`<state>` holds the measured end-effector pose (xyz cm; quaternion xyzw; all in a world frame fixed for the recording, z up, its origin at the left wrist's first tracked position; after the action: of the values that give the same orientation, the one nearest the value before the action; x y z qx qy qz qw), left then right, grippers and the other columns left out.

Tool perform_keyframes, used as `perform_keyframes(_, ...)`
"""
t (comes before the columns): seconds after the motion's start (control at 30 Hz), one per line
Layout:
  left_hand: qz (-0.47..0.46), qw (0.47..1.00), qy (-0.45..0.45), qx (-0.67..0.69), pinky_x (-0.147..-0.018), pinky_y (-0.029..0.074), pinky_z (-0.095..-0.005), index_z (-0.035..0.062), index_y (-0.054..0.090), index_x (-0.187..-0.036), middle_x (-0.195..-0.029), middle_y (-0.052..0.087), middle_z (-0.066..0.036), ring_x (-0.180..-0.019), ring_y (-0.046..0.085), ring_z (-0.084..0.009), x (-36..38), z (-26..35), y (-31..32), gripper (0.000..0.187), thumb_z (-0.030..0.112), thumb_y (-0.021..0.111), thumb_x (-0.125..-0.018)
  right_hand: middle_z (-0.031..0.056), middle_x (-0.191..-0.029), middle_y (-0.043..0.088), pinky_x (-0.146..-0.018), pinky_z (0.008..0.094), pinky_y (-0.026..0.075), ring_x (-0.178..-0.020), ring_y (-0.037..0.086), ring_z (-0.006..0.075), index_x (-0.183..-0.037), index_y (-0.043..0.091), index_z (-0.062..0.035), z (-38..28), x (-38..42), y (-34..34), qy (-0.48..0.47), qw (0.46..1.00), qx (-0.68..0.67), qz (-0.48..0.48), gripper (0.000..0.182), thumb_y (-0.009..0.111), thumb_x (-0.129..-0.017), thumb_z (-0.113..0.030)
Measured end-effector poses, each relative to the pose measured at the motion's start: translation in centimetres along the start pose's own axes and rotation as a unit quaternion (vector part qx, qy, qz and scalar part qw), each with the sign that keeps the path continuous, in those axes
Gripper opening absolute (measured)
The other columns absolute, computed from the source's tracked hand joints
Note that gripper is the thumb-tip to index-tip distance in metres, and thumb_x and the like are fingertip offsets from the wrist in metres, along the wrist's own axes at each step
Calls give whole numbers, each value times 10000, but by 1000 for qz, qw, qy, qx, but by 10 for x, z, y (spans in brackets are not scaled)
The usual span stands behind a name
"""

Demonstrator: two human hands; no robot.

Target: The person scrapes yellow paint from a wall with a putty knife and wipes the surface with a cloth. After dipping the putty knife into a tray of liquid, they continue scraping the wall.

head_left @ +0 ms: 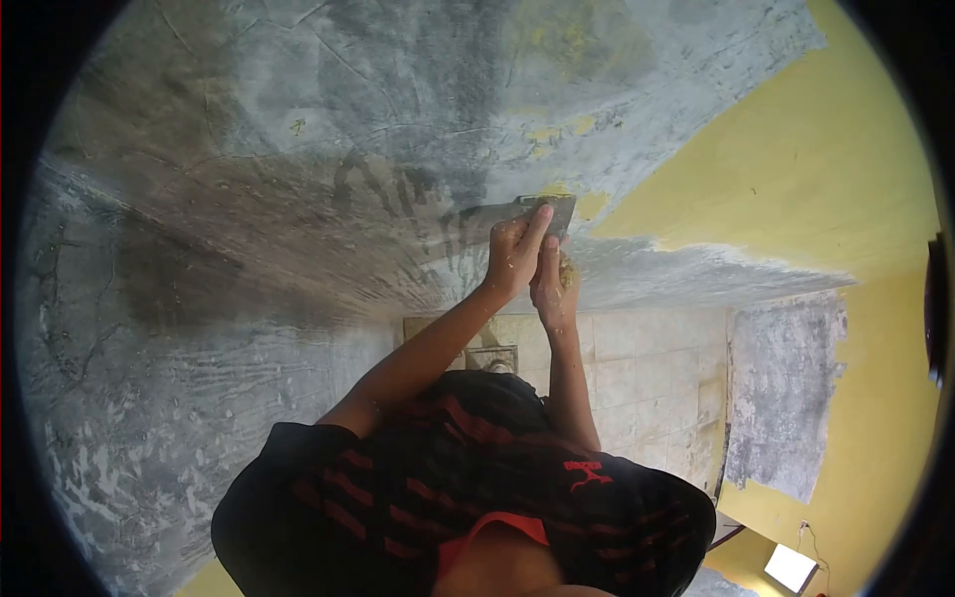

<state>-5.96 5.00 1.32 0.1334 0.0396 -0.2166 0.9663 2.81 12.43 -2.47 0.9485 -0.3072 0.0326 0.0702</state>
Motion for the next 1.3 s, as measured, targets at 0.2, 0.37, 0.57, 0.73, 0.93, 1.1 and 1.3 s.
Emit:
perform_keyframes(0.2,23,991,-57,118,-613,581,-311,-40,774,-925,-768,744,-87,-675,701,-122,5,-17,14,520,404,588,-1120,-46,-629,485,-523,278,319,-592,414,57,-741,580,-73,-10,-6,-20,-53,992,117,5,559,516,-1145,-454)
perform_keyframes(0.37,47,998,11,35,-612,611,-321,-75,766,-871,-636,662,-41,-591,645,-83,4,3,4,480,324,637,-1103,-53,-586,484,-452,278,298,-500,419,49,-759,594,-104,8,-4,2,-6,1000,14,-12,595,438,-1154,-519)
perform_keyframes(0.57,45,998,42,-14,-605,608,-312,-83,762,-878,-635,667,-39,-605,658,-81,0,7,-2,459,295,637,-1104,-48,-576,479,-424,277,283,-465,406,59,-734,573,-118,5,0,14,17,999,-42,-1,596,449,-1148,-528)
perform_keyframes(0.73,35,999,-2,22,-583,558,-293,-38,771,-910,-754,744,-79,-680,745,-151,6,3,4,491,380,611,-1112,-45,-608,489,-488,274,318,-545,422,47,-740,580,-95,-11,2,-4,-47,997,56,27,568,485,-1151,-476)
perform_keyframes(0.93,27,996,-30,82,-649,582,-309,-25,766,-900,-786,754,-90,-727,755,-160,3,-10,9,490,384,603,-1115,-23,-618,509,-500,307,356,-544,431,88,-779,608,-47,-18,-2,-14,-69,995,74,0,517,535,-1146,-404)
perform_keyframes(1.1,44,998,-18,41,-685,582,-306,-29,770,-911,-812,764,-90,-765,748,-148,3,-7,4,485,383,610,-1113,-34,-601,438,-403,261,307,-442,377,73,-890,555,-113,-3,7,-6,49,988,-114,-95,434,502,-1143,-462)
perform_keyframes(1.3,34,999,-33,7,-690,569,-286,-43,787,-961,-855,788,-98,-761,736,-121,7,-7,4,500,400,609,-1111,-60,-598,350,-422,251,223,-449,284,70,-902,539,-153,44,21,-4,132,967,-193,-105,565,377,-1119,-648)
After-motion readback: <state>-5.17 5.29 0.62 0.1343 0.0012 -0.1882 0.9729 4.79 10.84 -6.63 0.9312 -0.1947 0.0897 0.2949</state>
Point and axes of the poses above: each hand's wrist, its own x-axis away from the middle knuckle, its own y-axis out of the palm, z = x × y, the point moved 7 cm from there along -x, towards the middle knuckle
